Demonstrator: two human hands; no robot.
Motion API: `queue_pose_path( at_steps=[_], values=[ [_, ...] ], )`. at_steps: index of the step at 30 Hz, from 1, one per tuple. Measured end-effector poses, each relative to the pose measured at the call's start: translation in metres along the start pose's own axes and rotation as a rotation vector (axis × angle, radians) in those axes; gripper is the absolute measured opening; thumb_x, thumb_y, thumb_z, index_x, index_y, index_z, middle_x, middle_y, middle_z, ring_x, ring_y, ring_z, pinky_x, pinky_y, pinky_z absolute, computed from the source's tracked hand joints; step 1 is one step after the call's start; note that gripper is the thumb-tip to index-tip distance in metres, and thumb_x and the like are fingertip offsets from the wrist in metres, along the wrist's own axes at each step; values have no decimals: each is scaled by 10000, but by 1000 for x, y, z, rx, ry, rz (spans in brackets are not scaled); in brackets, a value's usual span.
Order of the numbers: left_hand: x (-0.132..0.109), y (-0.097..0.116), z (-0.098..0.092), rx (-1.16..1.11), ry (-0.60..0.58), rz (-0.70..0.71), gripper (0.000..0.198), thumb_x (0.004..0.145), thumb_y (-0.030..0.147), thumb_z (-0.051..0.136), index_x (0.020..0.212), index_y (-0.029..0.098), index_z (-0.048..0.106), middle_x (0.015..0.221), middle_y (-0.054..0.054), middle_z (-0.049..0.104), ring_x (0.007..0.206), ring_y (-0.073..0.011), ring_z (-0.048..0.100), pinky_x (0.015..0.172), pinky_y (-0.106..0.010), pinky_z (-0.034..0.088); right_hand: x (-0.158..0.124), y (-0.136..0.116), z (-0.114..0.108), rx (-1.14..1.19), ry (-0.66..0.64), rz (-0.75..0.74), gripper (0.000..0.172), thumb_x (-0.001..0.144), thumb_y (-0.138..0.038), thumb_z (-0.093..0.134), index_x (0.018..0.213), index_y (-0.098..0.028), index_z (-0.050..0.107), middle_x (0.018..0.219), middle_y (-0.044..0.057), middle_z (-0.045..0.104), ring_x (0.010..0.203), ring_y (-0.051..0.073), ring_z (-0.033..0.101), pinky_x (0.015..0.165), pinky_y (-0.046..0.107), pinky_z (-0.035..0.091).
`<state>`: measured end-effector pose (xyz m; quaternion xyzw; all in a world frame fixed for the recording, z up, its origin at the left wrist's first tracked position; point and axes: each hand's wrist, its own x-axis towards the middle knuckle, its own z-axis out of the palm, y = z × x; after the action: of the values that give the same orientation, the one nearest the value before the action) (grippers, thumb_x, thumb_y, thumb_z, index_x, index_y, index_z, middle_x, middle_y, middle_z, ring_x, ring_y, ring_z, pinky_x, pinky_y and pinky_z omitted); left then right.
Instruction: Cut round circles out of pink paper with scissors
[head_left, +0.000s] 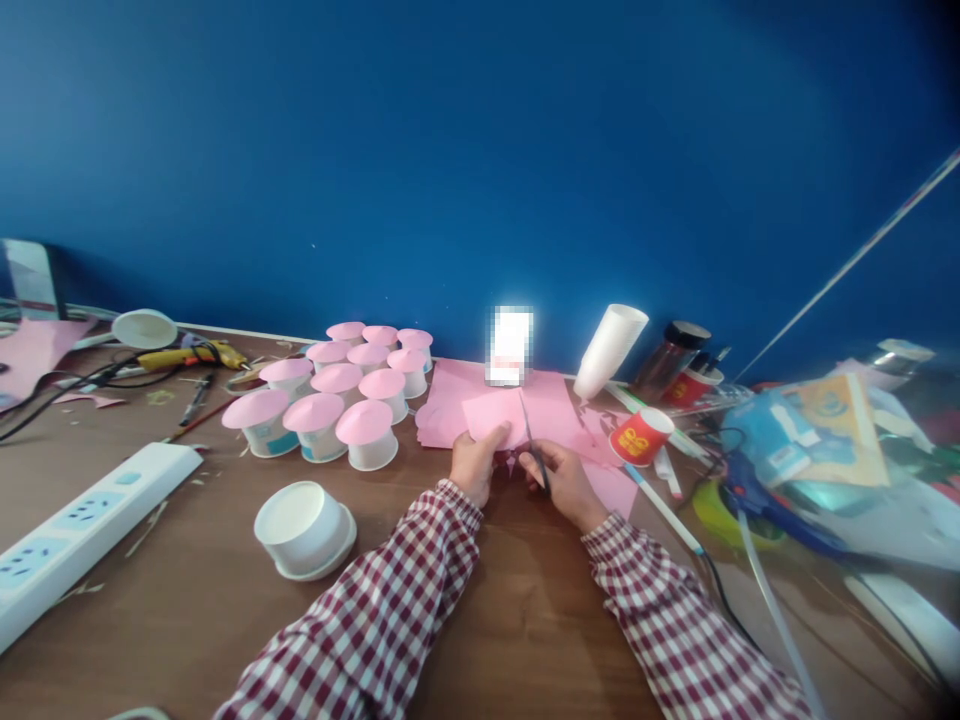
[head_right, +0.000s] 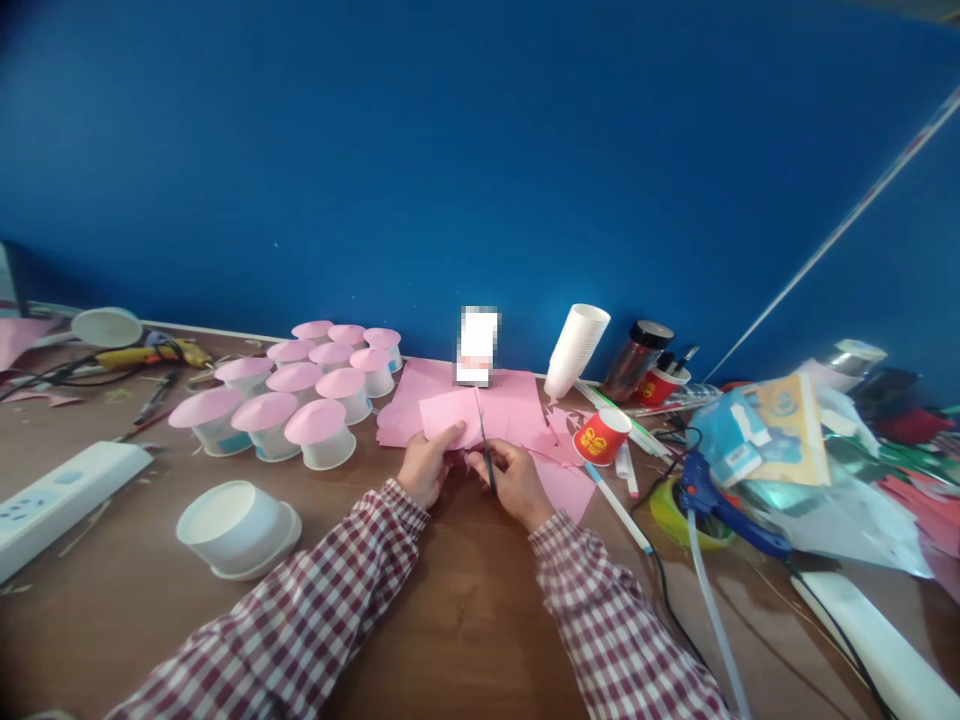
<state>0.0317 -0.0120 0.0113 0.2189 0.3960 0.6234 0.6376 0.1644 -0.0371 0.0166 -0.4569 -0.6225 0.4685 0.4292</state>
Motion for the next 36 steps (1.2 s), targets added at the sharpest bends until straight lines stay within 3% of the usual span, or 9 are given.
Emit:
queue_pose_path(
  at_steps=[15,36],
  values=[
    [-2,3,1,-17,12,-8,333,555,262,794,784,82,633,651,-46,629,471,-95,540,435,-219,441,1,-1,0,1,8,8,278,750,-429,655,682,-170,578,546,-37,487,474,98,463,429,207,421],
    [0,4,0,23,18,3,338,553,299,788,750,84,618,578,-25,592,425,-90,504,414,-223,412,1,3,-1,-23,3,8,287,758,-441,636,773,-155,633,572,-29,503,475,94,467,433,211,431]
  ],
)
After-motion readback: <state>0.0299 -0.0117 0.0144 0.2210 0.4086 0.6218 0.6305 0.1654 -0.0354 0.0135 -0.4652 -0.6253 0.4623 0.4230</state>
